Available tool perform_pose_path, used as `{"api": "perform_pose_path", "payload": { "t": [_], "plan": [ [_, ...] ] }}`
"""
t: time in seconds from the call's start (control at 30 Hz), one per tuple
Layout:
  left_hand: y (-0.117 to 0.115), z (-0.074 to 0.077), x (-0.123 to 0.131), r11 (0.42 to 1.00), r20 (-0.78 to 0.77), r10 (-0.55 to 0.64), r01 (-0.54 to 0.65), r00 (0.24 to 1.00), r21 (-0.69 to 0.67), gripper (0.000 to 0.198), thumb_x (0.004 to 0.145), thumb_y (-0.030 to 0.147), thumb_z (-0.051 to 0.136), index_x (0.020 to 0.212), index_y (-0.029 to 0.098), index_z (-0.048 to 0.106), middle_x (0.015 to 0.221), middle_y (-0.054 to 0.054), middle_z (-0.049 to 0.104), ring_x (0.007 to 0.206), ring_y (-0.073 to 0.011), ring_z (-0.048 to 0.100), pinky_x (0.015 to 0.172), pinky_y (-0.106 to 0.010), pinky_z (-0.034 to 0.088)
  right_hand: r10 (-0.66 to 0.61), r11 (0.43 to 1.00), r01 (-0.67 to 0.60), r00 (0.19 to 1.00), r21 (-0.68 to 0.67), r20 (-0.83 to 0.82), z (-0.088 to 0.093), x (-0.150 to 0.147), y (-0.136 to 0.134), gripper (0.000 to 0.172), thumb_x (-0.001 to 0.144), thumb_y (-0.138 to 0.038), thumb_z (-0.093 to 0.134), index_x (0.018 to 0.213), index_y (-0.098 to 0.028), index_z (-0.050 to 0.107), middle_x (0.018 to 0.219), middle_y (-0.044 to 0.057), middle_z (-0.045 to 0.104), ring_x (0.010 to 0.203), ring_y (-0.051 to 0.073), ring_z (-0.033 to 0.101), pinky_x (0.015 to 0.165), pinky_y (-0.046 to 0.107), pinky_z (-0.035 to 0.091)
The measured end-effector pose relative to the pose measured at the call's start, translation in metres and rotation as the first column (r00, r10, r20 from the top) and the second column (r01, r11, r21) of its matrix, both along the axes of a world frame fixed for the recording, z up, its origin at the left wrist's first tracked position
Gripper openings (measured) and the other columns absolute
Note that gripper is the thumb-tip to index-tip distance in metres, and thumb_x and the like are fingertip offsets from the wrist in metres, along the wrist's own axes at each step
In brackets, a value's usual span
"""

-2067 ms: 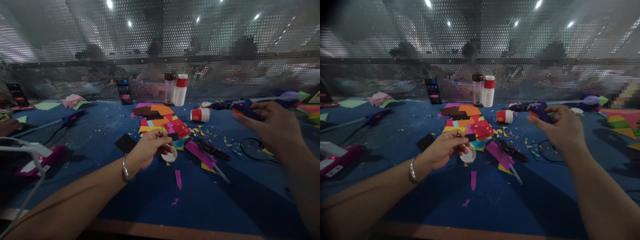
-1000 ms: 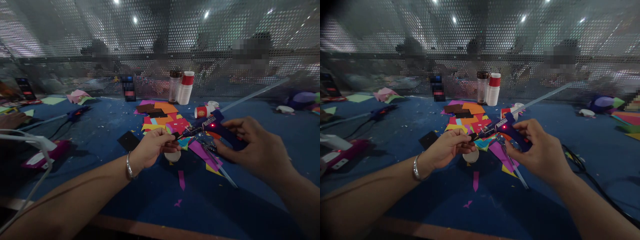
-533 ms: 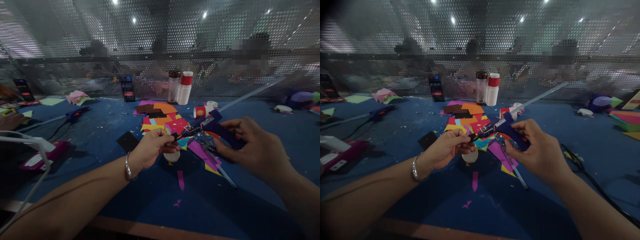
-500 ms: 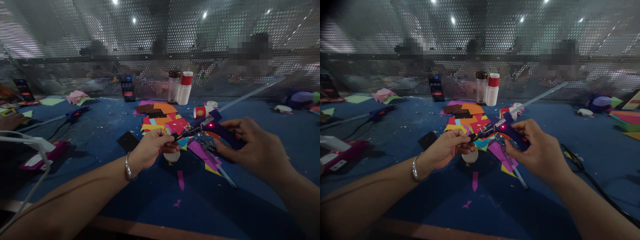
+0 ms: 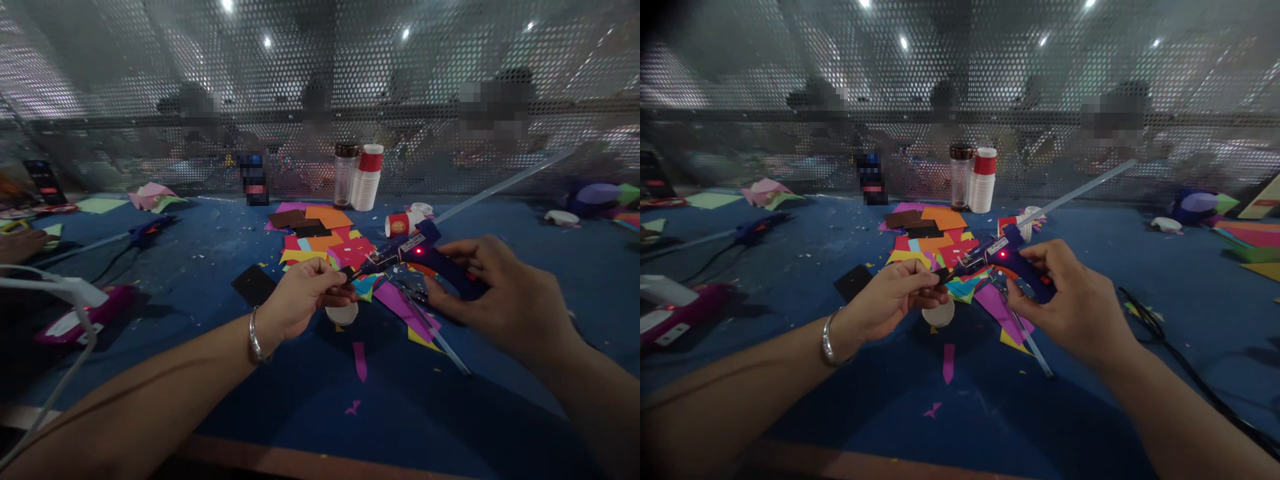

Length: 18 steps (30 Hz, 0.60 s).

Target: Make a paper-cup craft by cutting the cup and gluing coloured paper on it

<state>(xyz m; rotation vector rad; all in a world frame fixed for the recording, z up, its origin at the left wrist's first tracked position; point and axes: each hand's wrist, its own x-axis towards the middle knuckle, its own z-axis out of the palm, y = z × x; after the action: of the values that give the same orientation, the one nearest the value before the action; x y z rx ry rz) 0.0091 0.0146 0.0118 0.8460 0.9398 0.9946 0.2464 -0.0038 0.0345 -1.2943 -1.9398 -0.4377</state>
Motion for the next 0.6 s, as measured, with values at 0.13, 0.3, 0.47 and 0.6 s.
{"api": "perform_pose_path", "payload": {
  "t": [0.13, 0.3, 0.47, 0.6],
  "plan": [
    [0.001, 0.0, 0.0, 1.0, 0.035, 0.007, -0.007, 0.999, -0.006, 0.018, 0.082, 0.009, 0.065, 0.07, 0.015, 0.053, 0.064, -0.007, 0.073, 0.06, -0.013, 0.071, 0.057, -0.018, 0.053, -0.012, 1.0, 0.011, 1.0, 0.013, 0.008, -0.003, 0.001, 0.0, 0.031, 0.075, -0.043, 0.066, 0.096, -0.021, 0.061, 0.078, 0.002, 0.074, 0.064, 0.02, 0.074, 0.054, 0.027, 0.058],
    [-0.001, 0.003, 0.0, 0.999, 0.046, 0.033, -0.031, 0.998, -0.026, 0.018, 0.083, 0.008, 0.063, 0.07, 0.015, 0.053, 0.066, -0.007, 0.073, 0.063, -0.014, 0.072, 0.057, -0.019, 0.053, -0.104, 0.994, 0.106, 0.979, 0.0, -0.175, -0.001, 0.008, 0.01, 0.033, 0.07, -0.047, 0.067, 0.091, -0.022, 0.063, 0.077, 0.003, 0.071, 0.069, 0.021, 0.071, 0.064, 0.033, 0.058],
    [-0.001, 0.005, 0.001, 0.996, 0.069, 0.071, -0.068, 0.995, -0.051, 0.018, 0.084, 0.008, 0.062, 0.069, 0.014, 0.055, 0.064, -0.007, 0.072, 0.06, -0.0128, 0.07, 0.058, -0.02, 0.053, -0.264, 0.964, 0.225, 0.862, -0.14, -0.434, 0.007, 0.028, 0.028, 0.034, 0.061, -0.045, 0.07, 0.084, -0.022, 0.06, 0.075, 0.004, 0.067, 0.068, 0.02, 0.065, 0.066, 0.034, 0.051],
    [-0.001, 0.007, 0.001, 0.995, 0.079, 0.094, -0.089, 0.992, -0.054, 0.02, 0.085, 0.007, 0.061, 0.067, 0.014, 0.056, 0.063, -0.006, 0.072, 0.058, -0.0116, 0.069, 0.059, -0.019, 0.053, -0.464, 0.886, 0.391, 0.734, -0.249, -0.496, 0.011, 0.048, 0.045, 0.029, 0.06, -0.036, 0.073, 0.076, -0.022, 0.053, 0.069, 0.001, 0.06, 0.06, 0.017, 0.055, 0.064, 0.033, 0.045]
  ]
}}
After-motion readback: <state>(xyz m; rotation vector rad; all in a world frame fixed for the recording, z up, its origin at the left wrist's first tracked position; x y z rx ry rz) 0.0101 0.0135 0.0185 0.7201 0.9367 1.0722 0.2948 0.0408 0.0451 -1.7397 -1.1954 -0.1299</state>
